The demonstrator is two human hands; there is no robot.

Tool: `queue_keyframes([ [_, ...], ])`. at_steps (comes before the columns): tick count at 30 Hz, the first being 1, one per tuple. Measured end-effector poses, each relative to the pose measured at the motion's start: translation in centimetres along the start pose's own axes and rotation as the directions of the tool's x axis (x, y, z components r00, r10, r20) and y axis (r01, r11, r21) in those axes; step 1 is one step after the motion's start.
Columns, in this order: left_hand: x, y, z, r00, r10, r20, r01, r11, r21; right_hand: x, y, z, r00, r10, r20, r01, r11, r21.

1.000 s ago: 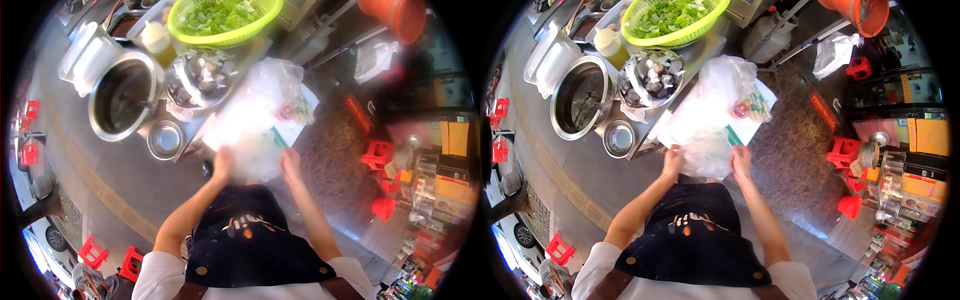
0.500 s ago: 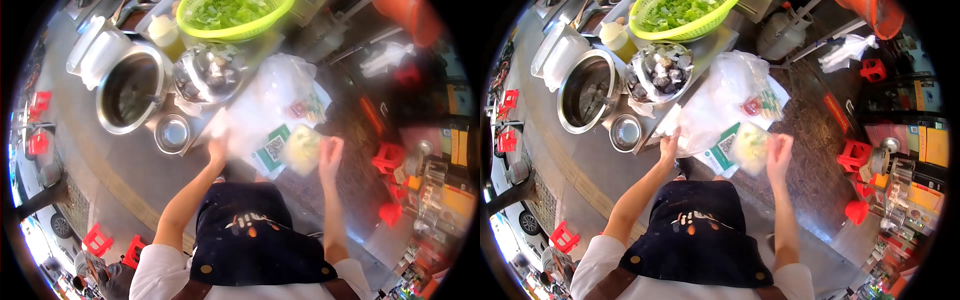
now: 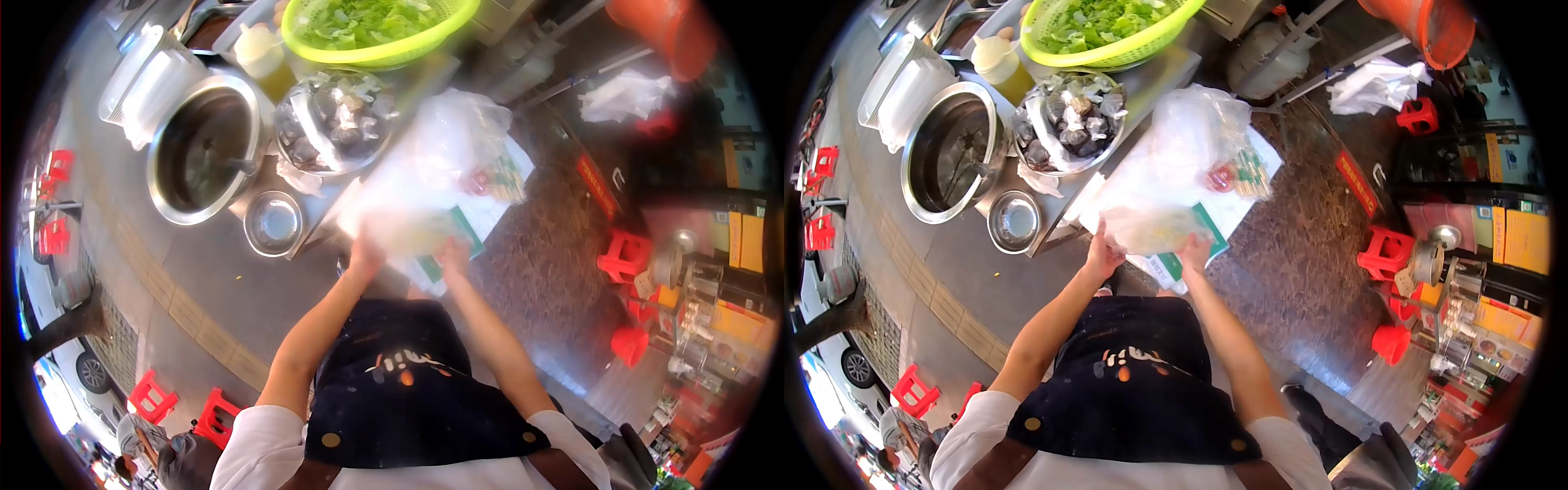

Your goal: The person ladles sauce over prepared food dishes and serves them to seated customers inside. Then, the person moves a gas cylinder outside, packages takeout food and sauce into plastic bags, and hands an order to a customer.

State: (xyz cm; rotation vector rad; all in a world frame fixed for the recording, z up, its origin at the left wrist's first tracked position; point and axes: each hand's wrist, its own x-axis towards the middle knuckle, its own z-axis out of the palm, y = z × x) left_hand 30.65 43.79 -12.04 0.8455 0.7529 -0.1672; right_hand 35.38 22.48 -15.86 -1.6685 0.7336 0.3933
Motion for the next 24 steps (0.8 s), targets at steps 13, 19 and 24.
queue_keyframes([
  [13, 0.3, -5.8, -2.3, 0.977, 0.211, 0.003, -0.193, 0.887, 0.419, 2.4, -7.5, -5.6, 0.527, -0.832, 0.171, 0.671, 0.284, -0.685],
  [19, -3.9, 2.5, 4.3, 0.978, 0.207, -0.019, -0.207, 0.978, 0.006, 0.4, -16.6, -4.5, 0.619, -0.627, 0.473, 0.776, 0.4, -0.487],
  [24, -5.4, 4.7, 4.9, 0.984, 0.172, -0.033, -0.172, 0.985, 0.028, -0.6, -21.8, -4.5, 0.691, -0.532, 0.49, 0.695, 0.302, -0.652],
])
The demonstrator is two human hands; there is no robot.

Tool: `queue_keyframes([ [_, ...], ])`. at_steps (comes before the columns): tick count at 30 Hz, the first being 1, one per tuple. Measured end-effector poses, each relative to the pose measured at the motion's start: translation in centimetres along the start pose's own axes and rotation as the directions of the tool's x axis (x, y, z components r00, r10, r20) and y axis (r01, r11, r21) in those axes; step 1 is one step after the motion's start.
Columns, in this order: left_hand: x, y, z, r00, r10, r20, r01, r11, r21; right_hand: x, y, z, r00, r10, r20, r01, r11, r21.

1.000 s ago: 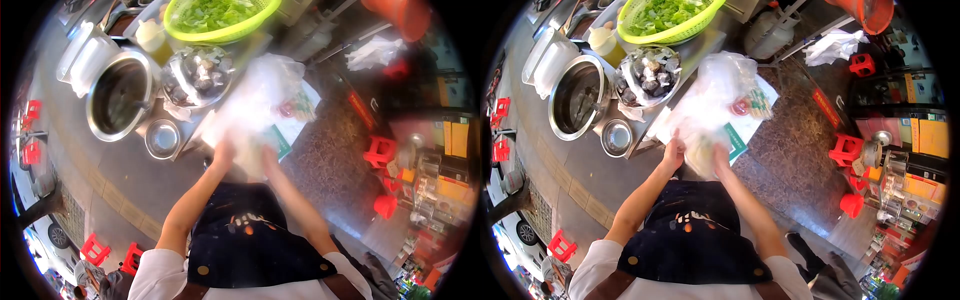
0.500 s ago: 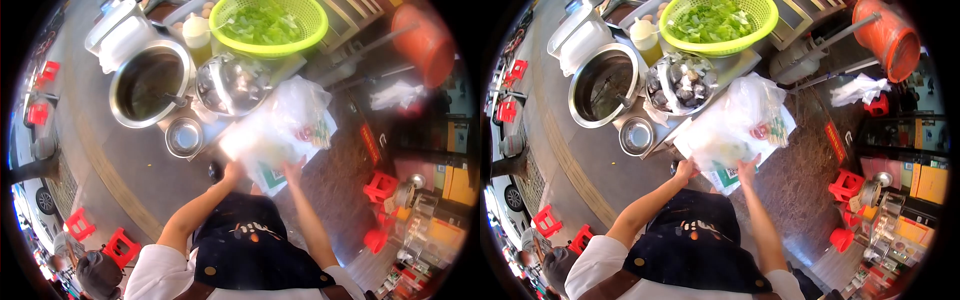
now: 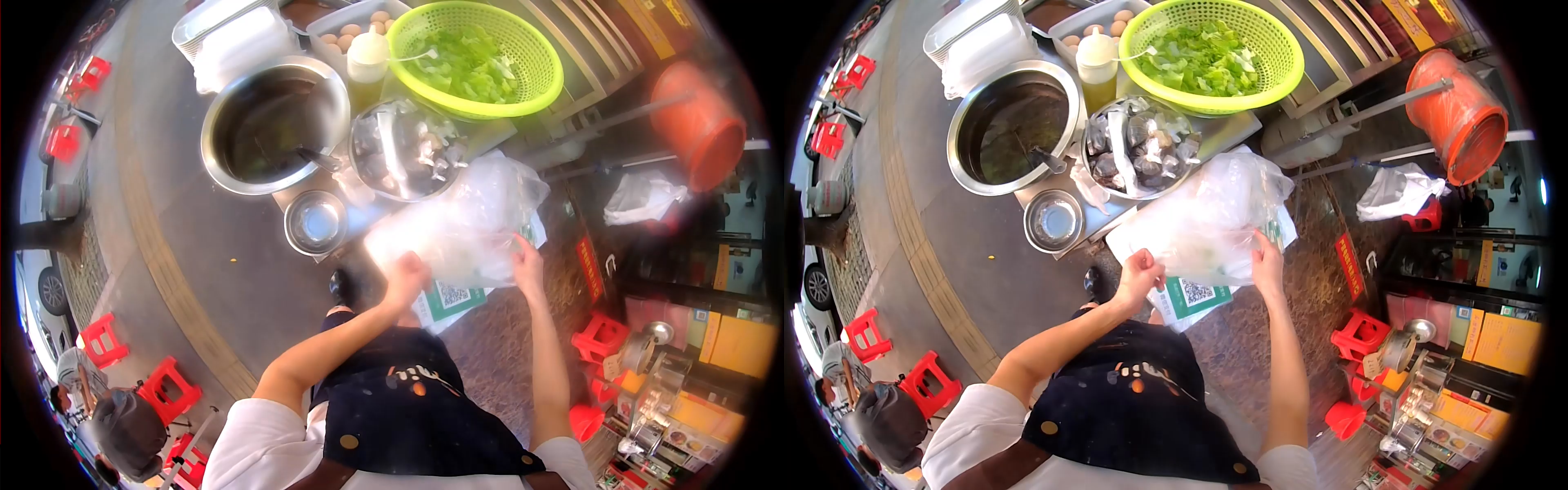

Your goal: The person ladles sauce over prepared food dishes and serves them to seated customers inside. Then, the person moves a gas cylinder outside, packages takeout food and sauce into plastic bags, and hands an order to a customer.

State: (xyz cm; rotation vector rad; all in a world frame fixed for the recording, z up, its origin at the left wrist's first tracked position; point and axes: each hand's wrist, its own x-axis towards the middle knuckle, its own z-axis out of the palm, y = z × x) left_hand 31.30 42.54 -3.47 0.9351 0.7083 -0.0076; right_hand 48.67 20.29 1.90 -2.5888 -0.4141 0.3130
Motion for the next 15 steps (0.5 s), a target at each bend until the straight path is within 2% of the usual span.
queue_keyframes([
  [3, -0.8, 0.1, 0.6, 0.996, -0.093, 0.01, 0.092, 0.993, 0.069, 1.1, -2.1, -1.1, 0.955, -0.274, -0.111, 0.237, 0.934, -0.266],
  [5, 0.2, -0.1, 0.1, 0.987, -0.155, 0.049, 0.15, 0.984, 0.094, 1.4, -9.1, -2.0, 0.913, -0.359, -0.195, 0.341, 0.933, -0.12],
  [6, 0.5, -0.1, 0.2, 0.987, -0.135, 0.087, 0.121, 0.981, 0.155, 1.5, -13.2, -2.0, 0.888, -0.393, -0.239, 0.394, 0.918, -0.048],
  [8, 0.8, -0.3, 0.8, 0.98, -0.107, 0.166, 0.058, 0.96, 0.273, 1.9, -19.9, -0.4, 0.795, -0.557, -0.242, 0.601, 0.776, 0.189],
  [9, 0.9, -1.0, 0.9, 0.982, 0.121, 0.144, -0.171, 0.89, 0.423, 2.3, -22.4, 0.8, 0.749, -0.648, -0.135, 0.658, 0.705, 0.265],
  [10, 1.2, -1.9, 1.0, 0.926, 0.343, 0.159, -0.37, 0.74, 0.561, 3.0, -24.5, 2.1, 0.68, -0.733, -0.037, 0.696, 0.628, 0.348],
  [11, 1.3, -2.4, 1.1, 0.816, 0.538, 0.21, -0.519, 0.524, 0.675, 4.2, -26.2, 4.1, 0.592, -0.806, 0.009, 0.791, 0.583, 0.184],
  [12, 1.3, -2.3, 1.1, 0.874, 0.46, 0.159, -0.455, 0.656, 0.603, 5.6, -27.1, 5.8, 0.503, -0.861, 0.073, 0.863, 0.506, 0.019],
  [14, 0.9, -1.6, 1.1, 0.959, 0.268, 0.091, -0.281, 0.863, 0.419, 7.1, -27.6, 7.5, 0.551, -0.822, 0.144, 0.825, 0.509, -0.245],
  [15, 0.5, -1.0, 0.7, 0.967, 0.215, 0.138, -0.251, 0.902, 0.35, 7.8, -27.8, 8.1, 0.581, -0.795, 0.172, 0.786, 0.494, -0.373],
])
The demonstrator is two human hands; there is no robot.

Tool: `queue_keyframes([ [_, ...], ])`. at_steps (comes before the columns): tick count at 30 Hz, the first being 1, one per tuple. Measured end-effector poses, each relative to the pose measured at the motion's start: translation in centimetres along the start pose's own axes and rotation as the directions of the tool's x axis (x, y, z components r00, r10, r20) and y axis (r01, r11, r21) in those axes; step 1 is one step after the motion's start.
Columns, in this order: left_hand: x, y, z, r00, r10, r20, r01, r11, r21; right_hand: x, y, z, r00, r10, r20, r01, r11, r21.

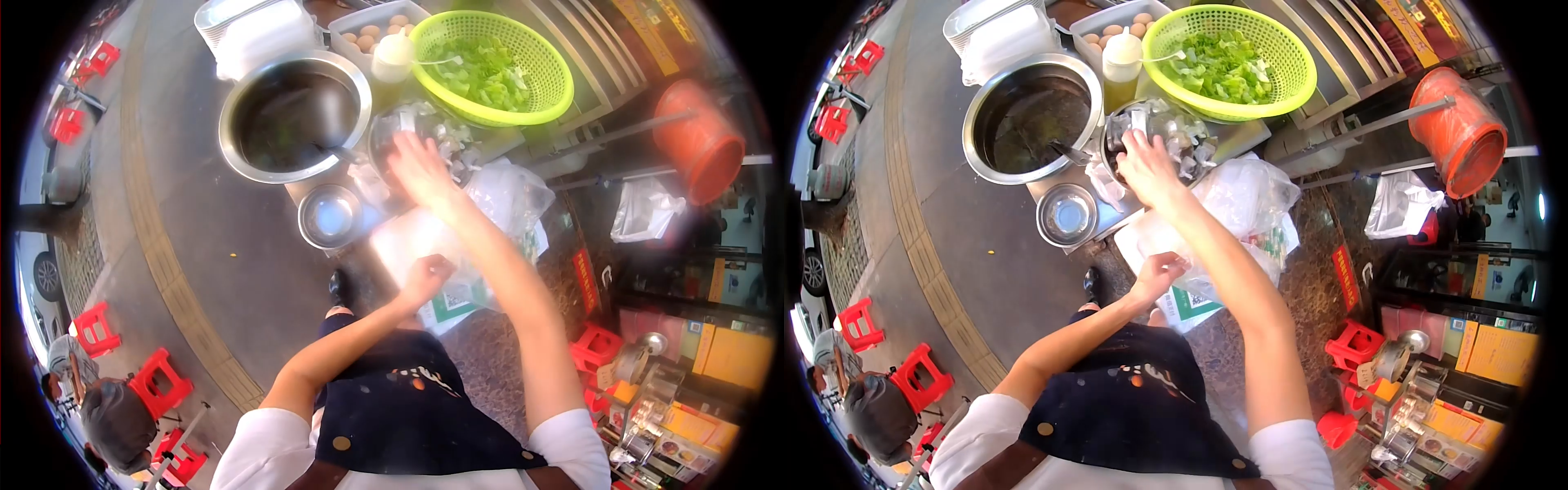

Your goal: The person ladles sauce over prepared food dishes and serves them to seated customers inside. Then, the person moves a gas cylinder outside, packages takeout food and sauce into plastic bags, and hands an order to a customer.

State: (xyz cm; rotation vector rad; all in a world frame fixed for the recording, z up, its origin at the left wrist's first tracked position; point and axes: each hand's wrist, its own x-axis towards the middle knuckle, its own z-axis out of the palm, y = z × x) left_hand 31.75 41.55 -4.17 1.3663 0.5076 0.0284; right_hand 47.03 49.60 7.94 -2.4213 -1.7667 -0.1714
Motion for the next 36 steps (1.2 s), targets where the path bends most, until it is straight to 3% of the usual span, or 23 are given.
queue_keyframes([
  [1, -0.5, 0.7, -0.9, 0.997, -0.029, 0.064, 0.034, 0.996, -0.078, 0.4, 0.9, 0.4, 1.0, -0.016, 0.001, 0.016, 0.997, 0.07],
  [2, -0.8, 1.4, -1.9, 0.99, -0.053, 0.128, 0.073, 0.985, -0.155, 0.1, 1.9, 0.7, 0.983, -0.112, -0.147, 0.128, 0.986, 0.107],
  [4, -1.5, 2.2, -3.4, 0.977, -0.094, 0.19, 0.139, 0.961, -0.237, -2.2, 1.7, -0.6, 0.967, 0.012, -0.255, 0.075, 0.942, 0.328],
  [7, -1.8, 2.1, -4.8, 0.971, -0.113, 0.212, 0.193, 0.891, -0.41, -8.8, 1.1, -1.9, 0.911, 0.299, -0.283, -0.029, 0.734, 0.679],
  [8, -1.8, 1.8, -4.8, 0.971, -0.118, 0.207, 0.205, 0.855, -0.476, -11.3, 0.7, -2.7, 0.882, 0.399, -0.249, -0.077, 0.645, 0.76],
  [10, -1.6, 1.7, -4.8, 0.987, -0.125, 0.102, 0.157, 0.892, -0.423, -16.2, 0.3, -4.3, 0.794, 0.592, 0.134, -0.395, 0.337, 0.854],
  [11, -1.0, 1.9, -5.2, 0.981, -0.13, 0.141, 0.166, 0.946, -0.278, -17.7, 0.4, -4.8, 0.702, 0.636, 0.321, -0.524, 0.155, 0.838],
  [12, -1.0, 2.7, -4.9, 0.987, -0.097, 0.127, 0.125, 0.963, -0.24, -19.7, 1.2, -2.1, 0.778, 0.618, 0.111, -0.494, 0.493, 0.716],
  [14, -1.5, 4.6, -3.5, 0.987, -0.055, 0.152, 0.077, 0.987, -0.142, -22.0, 1.2, 2.7, 0.656, 0.687, 0.311, -0.592, 0.213, 0.778],
  [16, -2.1, 4.6, -1.6, 0.982, 0.043, 0.183, -0.03, 0.997, -0.076, -22.5, 0.2, 6.7, 0.633, 0.662, 0.401, -0.45, -0.107, 0.887],
  [18, -2.2, 3.2, -0.9, 0.988, 0.098, 0.122, -0.106, 0.992, 0.061, -22.1, -0.6, 5.8, 0.661, 0.74, 0.127, -0.344, 0.148, 0.927],
  [21, -1.7, 5.1, -1.2, 0.999, 0.024, -0.045, -0.026, 0.998, -0.049, -24.8, 2.5, 0.2, 0.592, 0.805, -0.044, -0.395, 0.337, 0.855],
  [23, -1.4, 6.1, -0.9, 0.994, -0.053, -0.093, 0.055, 0.998, 0.018, -29.9, 7.5, 2.1, 0.292, 0.956, -0.028, -0.58, 0.2, 0.79],
  [24, -1.5, 6.3, -0.5, 0.994, -0.056, -0.089, 0.059, 0.998, 0.033, -32.7, 10.7, 4.7, 0.179, 0.981, -0.069, -0.584, 0.163, 0.795],
  [25, -1.8, 7.2, 0.3, 0.995, -0.077, -0.069, 0.079, 0.997, 0.022, -35.9, 13.8, 7.8, 0.225, 0.945, -0.235, -0.737, 0.323, 0.594],
  [28, -2.1, 9.0, 2.3, 0.994, -0.097, -0.045, 0.096, 0.995, -0.013, -40.2, 18.2, 13.8, 0.285, 0.95, -0.13, -0.86, 0.313, 0.402],
  [34, -1.0, 8.1, 2.9, 0.986, -0.107, -0.124, 0.103, 0.994, -0.041, -41.9, 20.3, 13.9, 0.45, 0.893, 0.019, -0.835, 0.413, 0.363],
  [36, -1.0, 7.9, 2.8, 0.989, -0.099, -0.108, 0.101, 0.995, 0.008, -43.2, 19.7, 13.0, 0.417, 0.908, 0.051, -0.84, 0.363, 0.404],
])
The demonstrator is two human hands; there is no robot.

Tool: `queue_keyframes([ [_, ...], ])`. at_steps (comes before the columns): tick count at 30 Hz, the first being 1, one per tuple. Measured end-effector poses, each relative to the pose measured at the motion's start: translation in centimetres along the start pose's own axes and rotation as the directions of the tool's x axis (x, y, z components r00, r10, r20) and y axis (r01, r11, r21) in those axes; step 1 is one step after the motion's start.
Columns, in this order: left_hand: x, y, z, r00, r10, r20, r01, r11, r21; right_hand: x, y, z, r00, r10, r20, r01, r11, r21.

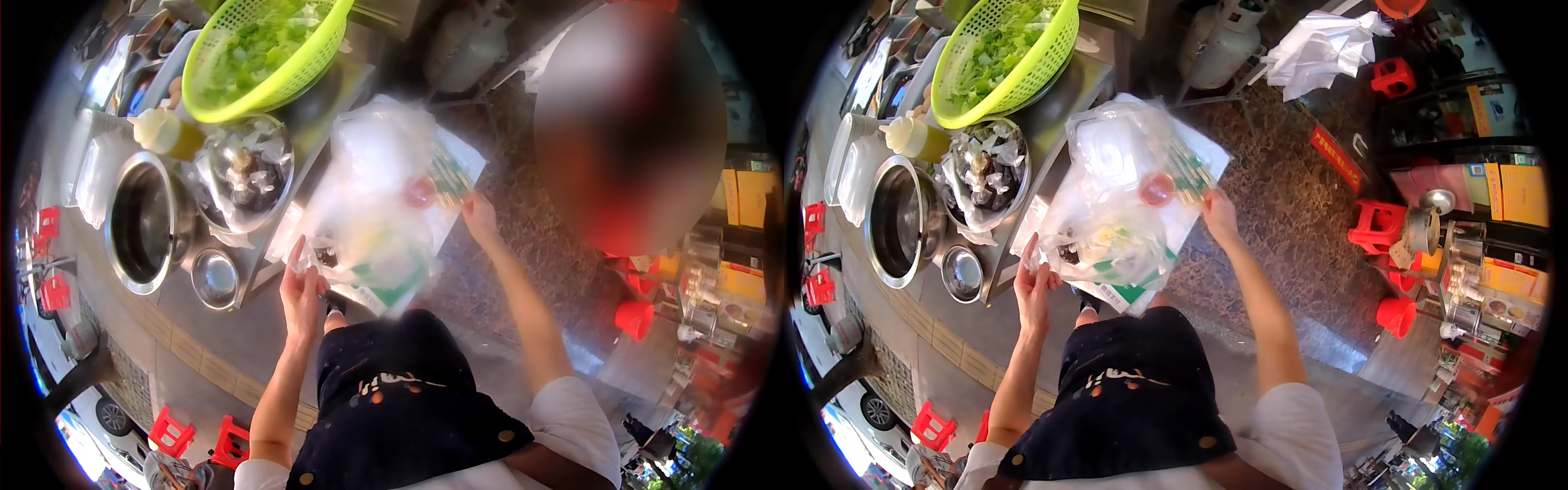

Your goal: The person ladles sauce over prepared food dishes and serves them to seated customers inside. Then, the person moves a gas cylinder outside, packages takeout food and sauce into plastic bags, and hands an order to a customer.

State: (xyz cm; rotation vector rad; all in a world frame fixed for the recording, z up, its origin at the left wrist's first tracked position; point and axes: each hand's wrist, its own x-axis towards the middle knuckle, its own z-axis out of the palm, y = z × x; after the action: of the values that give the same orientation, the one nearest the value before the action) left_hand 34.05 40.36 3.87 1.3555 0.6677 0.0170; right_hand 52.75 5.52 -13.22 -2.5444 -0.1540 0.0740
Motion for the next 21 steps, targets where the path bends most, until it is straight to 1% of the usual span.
queue_keyframes([
  [1, -0.1, 0.2, 0.2, 1.0, 0.003, 0.002, -0.003, 1.0, 0.016, -1.0, 0.1, -0.6, 1.0, 0.018, 0.014, -0.018, 1.0, 0.024],
  [3, 0.0, -0.1, 0.3, 1.0, 0.017, -0.015, -0.017, 0.998, 0.053, -3.5, -0.3, -2.6, 0.991, 0.082, 0.101, -0.098, 0.983, 0.157],
  [5, 0.2, -0.3, 0.1, 0.997, 0.069, -0.037, -0.064, 0.991, 0.119, -7.0, 0.4, -4.2, 0.974, 0.045, 0.22, -0.09, 0.975, 0.201],
  [6, 0.2, -0.5, -0.1, 0.993, 0.107, -0.044, -0.1, 0.984, 0.148, -9.1, 1.3, -5.1, 0.88, 0.162, 0.447, -0.302, 0.916, 0.264],
  [7, 0.2, -0.5, -0.3, 0.99, 0.132, -0.053, -0.122, 0.978, 0.167, -11.5, 1.6, -5.7, 0.721, 0.236, 0.652, -0.51, 0.817, 0.269],
  [8, 0.2, -0.2, -0.5, 0.99, 0.13, -0.055, -0.118, 0.975, 0.187, -14.4, -0.4, -6.5, 0.697, 0.313, 0.645, -0.65, 0.655, 0.385],
  [9, 0.3, -0.3, -0.8, 0.99, 0.133, -0.047, -0.122, 0.974, 0.188, -16.5, -4.2, -8.0, 0.657, 0.385, 0.648, -0.746, 0.459, 0.482],
  [10, 0.3, -0.6, -1.0, 0.99, 0.136, -0.04, -0.126, 0.975, 0.186, -17.4, -8.6, -9.1, 0.781, 0.368, 0.504, -0.623, 0.507, 0.596],
  [11, 0.3, -0.7, -1.0, 0.989, 0.142, -0.026, -0.135, 0.972, 0.191, -17.8, -13.0, -9.8, 0.876, 0.343, 0.34, -0.48, 0.55, 0.683],
  [12, 0.1, -0.7, -0.9, 0.989, 0.146, -0.006, -0.142, 0.97, 0.199, -17.3, -16.6, -9.7, 0.963, 0.158, 0.219, -0.268, 0.66, 0.702],
  [13, -0.2, -0.8, -0.8, 0.989, 0.15, 0.018, -0.15, 0.967, 0.207, -16.1, -19.8, -9.5, 0.995, -0.041, 0.096, -0.037, 0.722, 0.69],
  [14, -0.7, -0.2, -0.4, 0.994, 0.101, 0.027, -0.104, 0.982, 0.159, -14.1, -22.6, -9.8, 0.924, -0.365, 0.11, 0.295, 0.867, 0.402],
  [15, -0.7, -1.0, -0.5, 0.988, 0.148, 0.044, -0.152, 0.981, 0.116, -12.2, -24.5, -8.2, 0.828, -0.554, 0.085, 0.475, 0.774, 0.419],
  [16, -0.6, -1.7, -0.9, 0.978, 0.197, 0.064, -0.202, 0.977, 0.076, -10.0, -22.9, -5.2, 0.735, -0.651, 0.191, 0.612, 0.758, 0.228],
  [17, -0.8, -1.3, -1.4, 0.983, 0.175, 0.055, -0.177, 0.983, 0.054, -8.5, -20.6, -1.1, 0.637, -0.702, 0.317, 0.731, 0.681, 0.039],
  [18, -1.1, -0.6, -1.9, 0.987, 0.153, 0.047, -0.154, 0.988, 0.029, -8.0, -18.1, 1.1, 0.706, -0.563, 0.43, 0.667, 0.733, -0.135],
  [19, -1.2, -0.2, -2.5, 0.99, 0.134, 0.04, -0.135, 0.991, 0.004, -7.3, -16.2, 1.6, 0.767, -0.397, 0.505, 0.591, 0.743, -0.314],
  [21, -1.2, -1.3, -3.7, 0.974, 0.171, 0.15, -0.169, 0.985, -0.026, -7.0, -16.8, -2.1, 0.654, -0.391, 0.648, 0.74, 0.51, -0.439],
])
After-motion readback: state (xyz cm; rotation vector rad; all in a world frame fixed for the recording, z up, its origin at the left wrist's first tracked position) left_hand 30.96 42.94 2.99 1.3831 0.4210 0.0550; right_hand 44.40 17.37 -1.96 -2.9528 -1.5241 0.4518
